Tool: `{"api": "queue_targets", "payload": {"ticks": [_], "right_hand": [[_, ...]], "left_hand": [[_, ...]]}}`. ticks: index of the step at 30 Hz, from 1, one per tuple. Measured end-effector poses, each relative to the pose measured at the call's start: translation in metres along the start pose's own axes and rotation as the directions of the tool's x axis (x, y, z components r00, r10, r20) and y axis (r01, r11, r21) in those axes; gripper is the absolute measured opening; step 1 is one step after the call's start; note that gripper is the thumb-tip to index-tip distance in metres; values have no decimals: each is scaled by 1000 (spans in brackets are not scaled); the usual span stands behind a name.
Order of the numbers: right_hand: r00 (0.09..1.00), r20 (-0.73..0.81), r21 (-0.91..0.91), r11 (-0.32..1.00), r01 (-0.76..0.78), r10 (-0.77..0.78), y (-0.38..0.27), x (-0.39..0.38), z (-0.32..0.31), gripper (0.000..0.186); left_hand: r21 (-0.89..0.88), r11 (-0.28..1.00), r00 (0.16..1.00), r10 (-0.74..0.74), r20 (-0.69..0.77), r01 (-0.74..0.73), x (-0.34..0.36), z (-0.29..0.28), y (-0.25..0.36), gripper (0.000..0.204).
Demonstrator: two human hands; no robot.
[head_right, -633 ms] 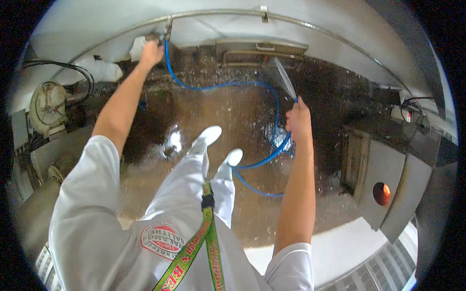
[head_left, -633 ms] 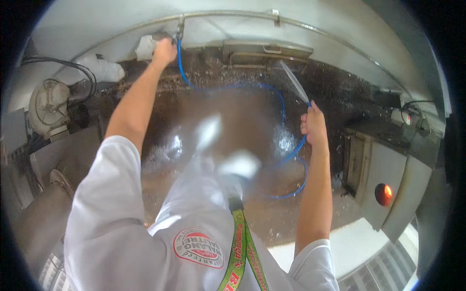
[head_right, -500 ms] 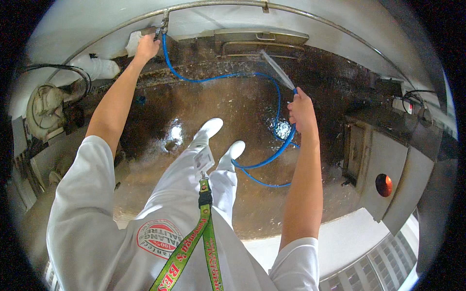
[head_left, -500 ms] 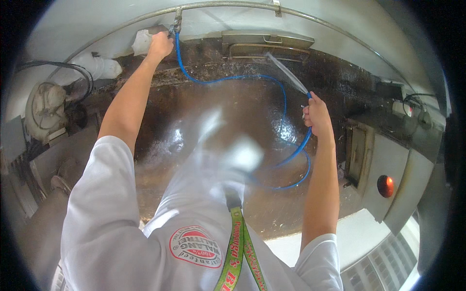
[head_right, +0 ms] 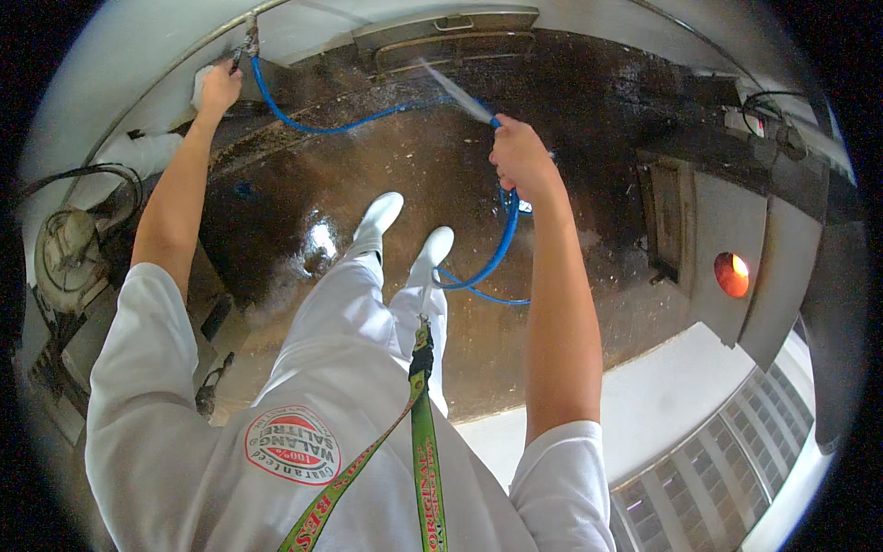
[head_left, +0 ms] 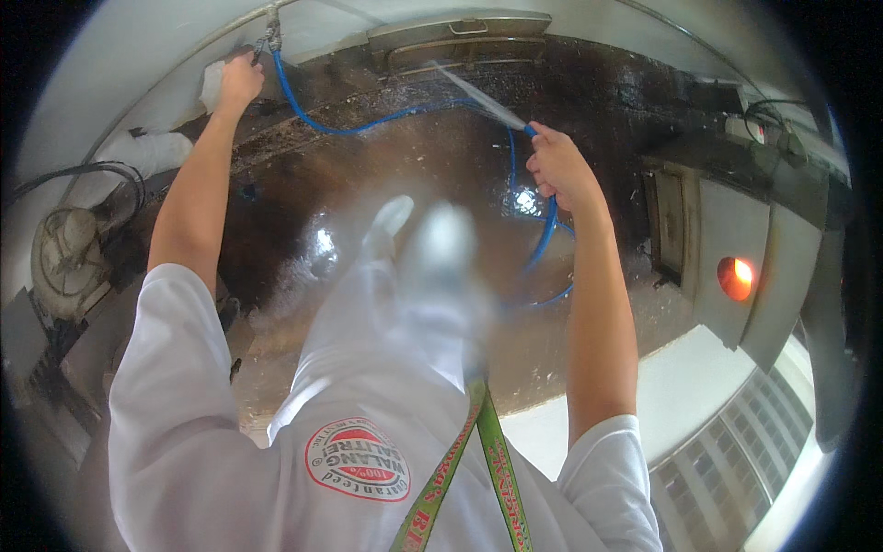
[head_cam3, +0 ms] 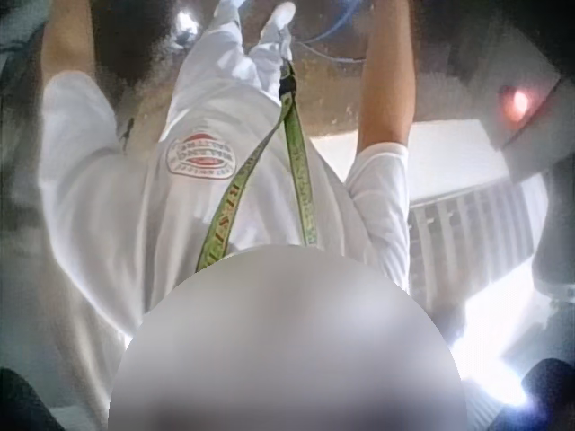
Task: The person uses a blue hose to spray water on a large industrial machine and the surrounding floor. They then reach into a red hopper to remove a clump of fibrous material by hand and place it into a metal bin. Finally, the person presses a button on a wall-mounted control panel.
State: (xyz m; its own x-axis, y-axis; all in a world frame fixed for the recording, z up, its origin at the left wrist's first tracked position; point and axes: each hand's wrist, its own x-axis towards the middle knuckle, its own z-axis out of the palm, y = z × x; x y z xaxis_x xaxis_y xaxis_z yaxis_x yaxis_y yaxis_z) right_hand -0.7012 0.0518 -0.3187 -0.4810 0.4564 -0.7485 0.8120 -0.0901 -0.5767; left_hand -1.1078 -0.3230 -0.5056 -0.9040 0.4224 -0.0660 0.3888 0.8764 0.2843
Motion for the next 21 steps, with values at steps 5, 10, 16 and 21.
{"api": "queue_targets", "payload": {"ticks": [5, 10, 16, 21], "right_hand": [[939, 224, -399, 903, -157, 262, 53, 14, 8, 47], [926, 366, -204, 979, -24, 99, 139, 46, 65, 33], [731, 636, -619, 401, 675, -249, 304, 132, 64, 26], [907, 418, -623, 707, 335, -62, 316, 91, 62, 32]], "left_hand": [[-13, 997, 996, -69, 58, 70, -16, -22, 32, 45], [55, 997, 997, 51, -50, -48, -7, -9, -4, 43], [84, 995, 998, 60, -30, -57, 13, 8, -6, 47], [139, 990, 999, -16, 28, 12, 11, 1, -9, 48]]}}
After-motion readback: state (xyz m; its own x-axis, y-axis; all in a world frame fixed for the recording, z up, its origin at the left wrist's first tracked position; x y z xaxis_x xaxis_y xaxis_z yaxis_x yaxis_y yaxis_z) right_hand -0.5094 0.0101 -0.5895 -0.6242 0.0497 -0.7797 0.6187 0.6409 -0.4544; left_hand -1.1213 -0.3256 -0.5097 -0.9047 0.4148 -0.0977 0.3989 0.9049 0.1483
